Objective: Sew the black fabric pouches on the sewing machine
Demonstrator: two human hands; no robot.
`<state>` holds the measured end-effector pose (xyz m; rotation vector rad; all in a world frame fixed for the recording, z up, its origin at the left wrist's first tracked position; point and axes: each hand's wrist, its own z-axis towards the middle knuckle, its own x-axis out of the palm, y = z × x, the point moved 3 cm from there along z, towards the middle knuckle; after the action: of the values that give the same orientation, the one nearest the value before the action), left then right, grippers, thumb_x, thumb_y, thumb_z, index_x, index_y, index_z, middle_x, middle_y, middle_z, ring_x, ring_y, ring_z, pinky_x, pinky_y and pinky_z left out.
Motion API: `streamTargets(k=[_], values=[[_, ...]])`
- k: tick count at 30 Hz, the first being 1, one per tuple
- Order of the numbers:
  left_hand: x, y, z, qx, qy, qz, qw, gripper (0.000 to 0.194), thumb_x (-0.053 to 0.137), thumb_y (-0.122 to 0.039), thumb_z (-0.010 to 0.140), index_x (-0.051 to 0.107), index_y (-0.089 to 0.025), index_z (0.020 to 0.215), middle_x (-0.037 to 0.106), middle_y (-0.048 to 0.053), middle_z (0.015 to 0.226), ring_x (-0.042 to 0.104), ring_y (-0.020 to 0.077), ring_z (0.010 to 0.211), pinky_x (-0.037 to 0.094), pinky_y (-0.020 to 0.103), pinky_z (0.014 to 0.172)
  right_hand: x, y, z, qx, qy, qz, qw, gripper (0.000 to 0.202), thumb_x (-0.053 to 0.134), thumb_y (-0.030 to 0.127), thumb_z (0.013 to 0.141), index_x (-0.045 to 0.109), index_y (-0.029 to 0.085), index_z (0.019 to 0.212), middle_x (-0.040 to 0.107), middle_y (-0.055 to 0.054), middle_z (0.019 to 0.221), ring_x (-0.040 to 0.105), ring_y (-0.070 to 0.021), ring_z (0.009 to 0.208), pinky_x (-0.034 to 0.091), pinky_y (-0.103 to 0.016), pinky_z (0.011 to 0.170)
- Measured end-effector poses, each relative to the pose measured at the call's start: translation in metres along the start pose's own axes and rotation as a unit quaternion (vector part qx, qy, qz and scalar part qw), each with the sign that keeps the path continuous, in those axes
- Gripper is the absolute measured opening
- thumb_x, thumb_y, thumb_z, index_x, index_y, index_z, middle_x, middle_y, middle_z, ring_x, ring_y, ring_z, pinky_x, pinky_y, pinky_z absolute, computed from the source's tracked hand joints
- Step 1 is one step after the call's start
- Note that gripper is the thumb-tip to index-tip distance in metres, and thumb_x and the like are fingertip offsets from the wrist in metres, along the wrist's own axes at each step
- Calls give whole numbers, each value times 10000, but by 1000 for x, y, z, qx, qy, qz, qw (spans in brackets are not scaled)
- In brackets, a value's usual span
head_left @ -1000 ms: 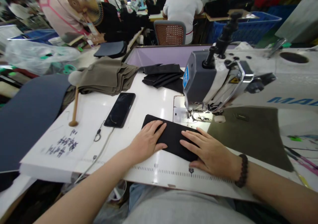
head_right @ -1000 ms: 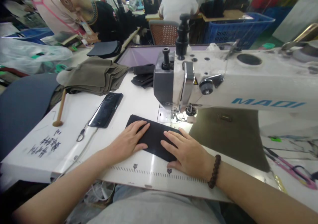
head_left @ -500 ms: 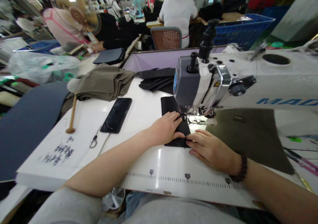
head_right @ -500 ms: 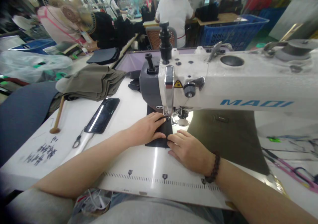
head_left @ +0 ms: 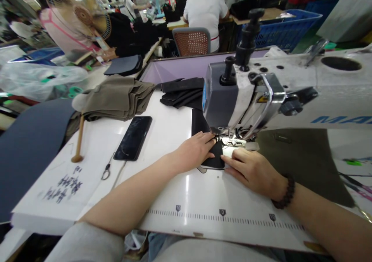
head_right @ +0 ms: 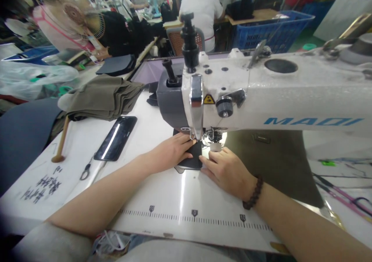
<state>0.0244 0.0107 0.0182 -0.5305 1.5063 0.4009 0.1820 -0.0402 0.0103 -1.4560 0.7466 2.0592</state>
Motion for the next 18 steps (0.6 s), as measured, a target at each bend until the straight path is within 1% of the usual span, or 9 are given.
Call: streamTargets(k=[4, 11, 15, 18], values=[[2, 4, 1, -5, -6, -9, 1000, 401, 474, -333, 857, 461, -77, 1166, 461, 141, 1225, 405, 227, 1172, 299, 341, 993, 2, -1, 1, 18, 10, 4, 1000, 312, 385, 309, 884, 613, 126, 991, 575, -68, 731, 499, -143, 654, 379, -273, 583], [4, 9, 4, -1, -10, -10, 1000, 406, 464, -330, 863, 444, -91, 1191, 469, 120, 1227, 428, 217, 1148, 289, 338, 1002, 5, -2, 1, 37, 13, 14, 999, 309, 407, 313, 872, 600, 120, 1016, 580, -74, 744, 509, -156, 676, 385, -282, 597], [4, 10, 4, 6, -15, -13, 1000, 407, 470, -327, 860, 460, -71, 1176, 476, 126, 1219, 407, 217, 1166, 282, 325, 1009, 5, -2, 2, 41, 17, 14, 999, 303, 410, 295, 869, 596, 111, 1020, 580, -77, 744, 512, -164, 680, 387, -288, 603], [2, 11, 4, 6, -16, -16, 1000, 401, 475, -324, 857, 473, -63, 1162, 490, 129, 1197, 418, 216, 1154, 294, 323, 1001, 5, -2, 3, 47, 18, 15, 999, 300, 424, 292, 863, 593, 107, 1027, 580, -78, 753, 514, -169, 688, 384, -290, 608]])
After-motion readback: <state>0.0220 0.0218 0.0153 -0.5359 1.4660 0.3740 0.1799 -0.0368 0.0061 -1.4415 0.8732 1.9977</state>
